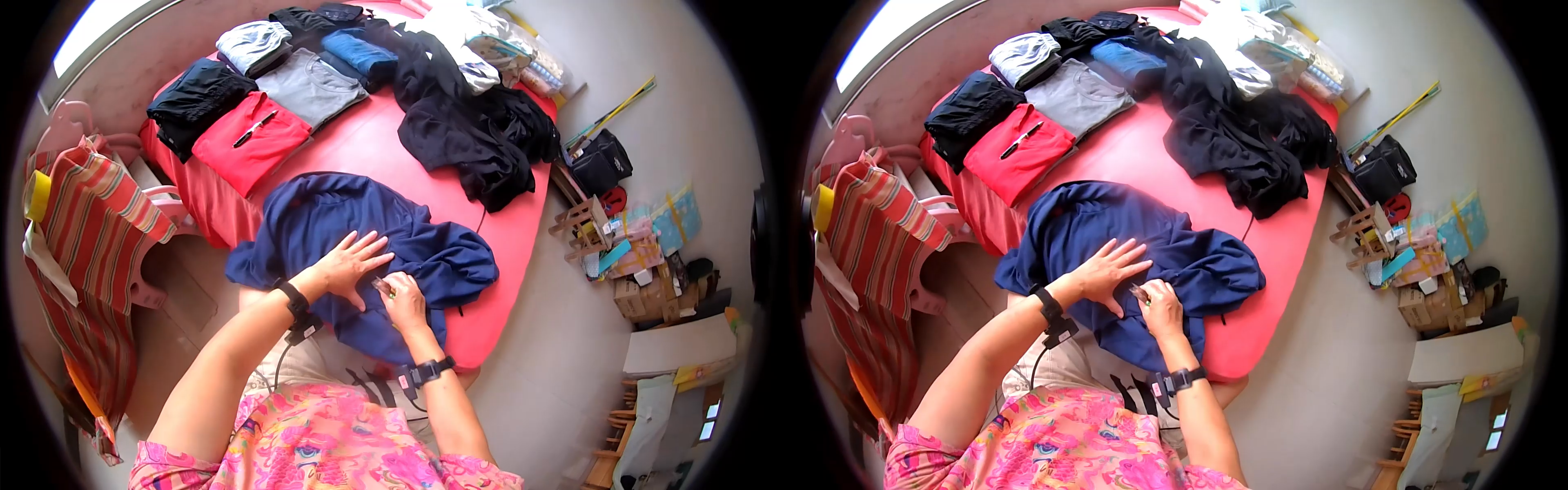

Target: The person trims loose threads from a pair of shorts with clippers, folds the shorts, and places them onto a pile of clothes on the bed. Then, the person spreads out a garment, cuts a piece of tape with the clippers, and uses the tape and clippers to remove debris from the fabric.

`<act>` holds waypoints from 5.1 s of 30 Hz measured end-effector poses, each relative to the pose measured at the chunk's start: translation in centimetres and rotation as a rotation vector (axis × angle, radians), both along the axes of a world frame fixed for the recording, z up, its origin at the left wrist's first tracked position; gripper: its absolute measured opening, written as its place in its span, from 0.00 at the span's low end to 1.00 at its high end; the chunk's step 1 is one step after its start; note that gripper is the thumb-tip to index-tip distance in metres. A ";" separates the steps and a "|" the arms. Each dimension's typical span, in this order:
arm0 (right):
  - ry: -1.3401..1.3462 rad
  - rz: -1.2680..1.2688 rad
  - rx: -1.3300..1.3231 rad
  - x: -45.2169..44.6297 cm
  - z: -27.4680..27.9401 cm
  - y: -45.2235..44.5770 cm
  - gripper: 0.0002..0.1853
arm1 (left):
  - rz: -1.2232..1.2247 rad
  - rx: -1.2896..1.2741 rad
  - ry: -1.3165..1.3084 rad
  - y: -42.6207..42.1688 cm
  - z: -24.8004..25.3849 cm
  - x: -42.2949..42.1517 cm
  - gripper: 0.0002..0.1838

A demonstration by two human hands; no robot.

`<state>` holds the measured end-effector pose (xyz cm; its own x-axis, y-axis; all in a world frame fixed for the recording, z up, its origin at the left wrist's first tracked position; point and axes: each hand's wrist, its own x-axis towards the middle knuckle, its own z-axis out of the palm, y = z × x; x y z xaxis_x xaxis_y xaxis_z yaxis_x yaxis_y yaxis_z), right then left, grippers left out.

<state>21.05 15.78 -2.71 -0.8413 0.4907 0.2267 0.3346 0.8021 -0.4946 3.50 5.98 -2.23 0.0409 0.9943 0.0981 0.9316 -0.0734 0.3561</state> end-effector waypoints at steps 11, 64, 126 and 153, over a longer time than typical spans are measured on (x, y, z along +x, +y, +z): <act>0.010 0.138 0.055 1.9 1.5 -2.7 0.10 | -0.011 0.008 -0.025 -0.4 -0.2 0.3 0.66; 0.490 -0.713 -0.546 16.8 7.3 0.8 0.06 | -0.260 0.407 -0.160 1.6 4.3 6.3 0.14; 0.186 -0.284 -0.707 2.1 0.8 3.9 0.07 | -0.007 -0.035 -0.021 2.7 -0.4 1.8 0.73; 0.127 -0.128 -0.083 -0.2 0.8 1.5 0.06 | 0.004 -0.008 -0.034 2.6 -0.8 1.9 0.72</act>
<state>20.82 17.33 -1.93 -0.7378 0.6135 0.2817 0.3620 0.7118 -0.6019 5.36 8.54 -3.02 0.0340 0.9952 0.0915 0.9193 -0.0670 0.3878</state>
